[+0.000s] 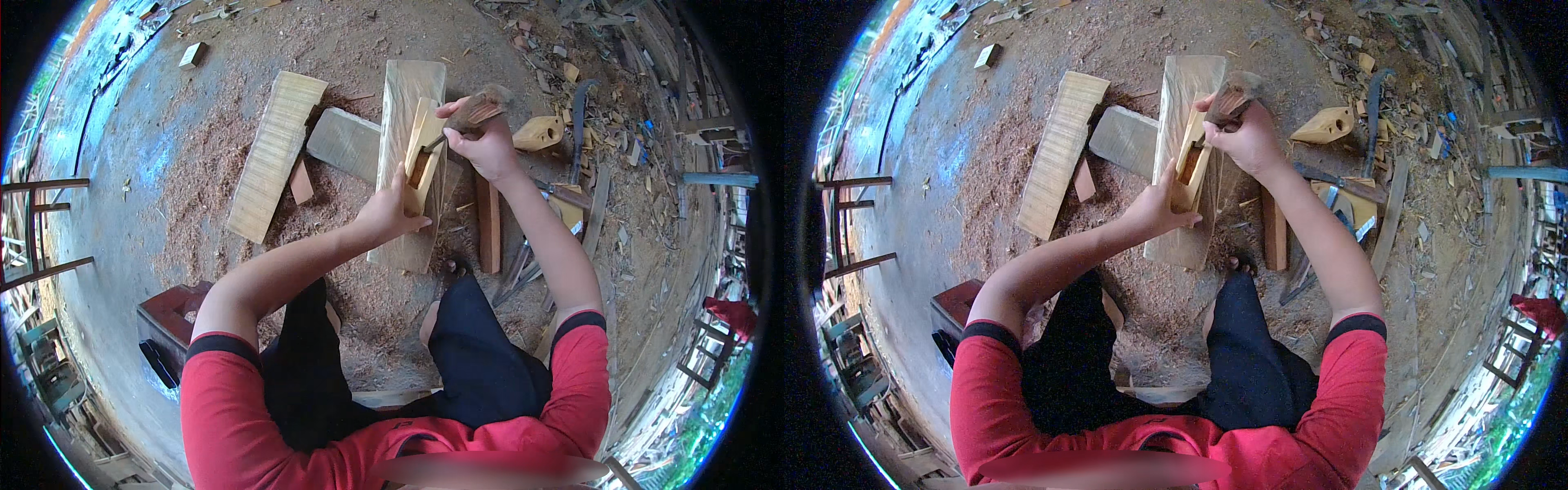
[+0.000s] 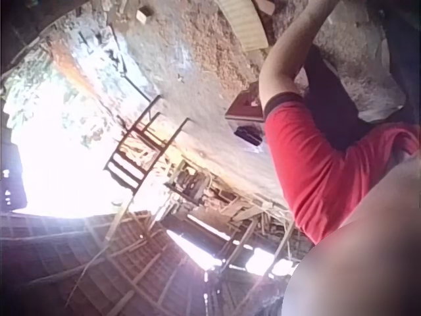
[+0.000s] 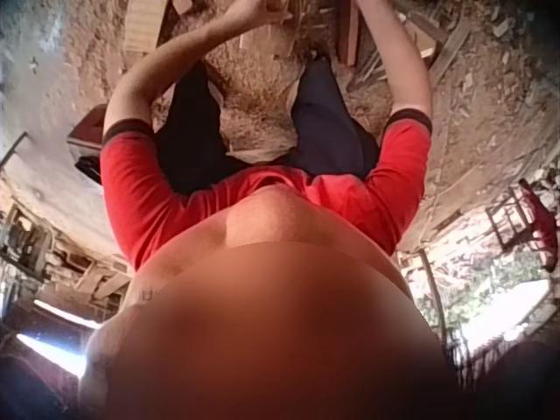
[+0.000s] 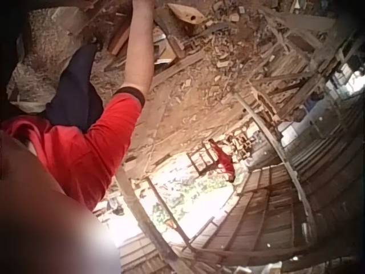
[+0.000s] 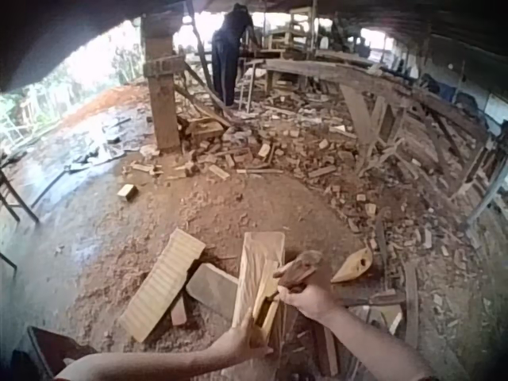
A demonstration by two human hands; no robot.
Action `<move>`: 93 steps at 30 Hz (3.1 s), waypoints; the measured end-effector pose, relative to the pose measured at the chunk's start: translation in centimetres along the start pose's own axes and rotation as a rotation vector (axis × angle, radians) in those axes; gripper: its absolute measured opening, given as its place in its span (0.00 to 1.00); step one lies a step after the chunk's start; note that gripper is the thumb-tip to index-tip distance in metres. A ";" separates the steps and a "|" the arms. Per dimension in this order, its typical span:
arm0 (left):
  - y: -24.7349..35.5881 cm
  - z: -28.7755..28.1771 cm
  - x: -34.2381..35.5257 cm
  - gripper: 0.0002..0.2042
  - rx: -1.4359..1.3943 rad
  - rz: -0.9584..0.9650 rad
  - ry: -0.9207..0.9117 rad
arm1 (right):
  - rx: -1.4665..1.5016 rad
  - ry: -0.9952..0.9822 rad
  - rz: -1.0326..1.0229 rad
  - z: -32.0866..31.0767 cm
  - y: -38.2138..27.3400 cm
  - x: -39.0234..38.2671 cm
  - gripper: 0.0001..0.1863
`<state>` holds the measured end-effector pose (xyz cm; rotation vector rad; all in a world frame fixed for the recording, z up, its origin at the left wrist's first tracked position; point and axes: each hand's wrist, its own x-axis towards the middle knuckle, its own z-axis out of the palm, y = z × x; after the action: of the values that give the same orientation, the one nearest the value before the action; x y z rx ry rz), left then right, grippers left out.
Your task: The person carves a wood block using a chisel and a wooden mallet.
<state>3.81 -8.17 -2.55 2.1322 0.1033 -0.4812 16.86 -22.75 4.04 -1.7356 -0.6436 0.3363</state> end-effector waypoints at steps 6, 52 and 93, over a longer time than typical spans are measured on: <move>0.1 0.4 0.3 0.52 0.079 -0.029 -0.018 | 0.014 0.131 0.014 0.0 -0.5 0.1 0.14; 10.5 -6.0 3.5 0.05 -0.349 0.579 0.389 | -0.317 0.186 0.377 -3.6 6.3 -10.3 0.21; 10.6 -6.4 4.0 0.06 -0.269 0.618 0.386 | -0.900 0.078 0.900 -4.0 14.4 -20.8 0.32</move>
<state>12.12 -9.53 7.44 1.8406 -0.2568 0.2928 5.77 -40.28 -11.00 -2.8453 0.1517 0.6473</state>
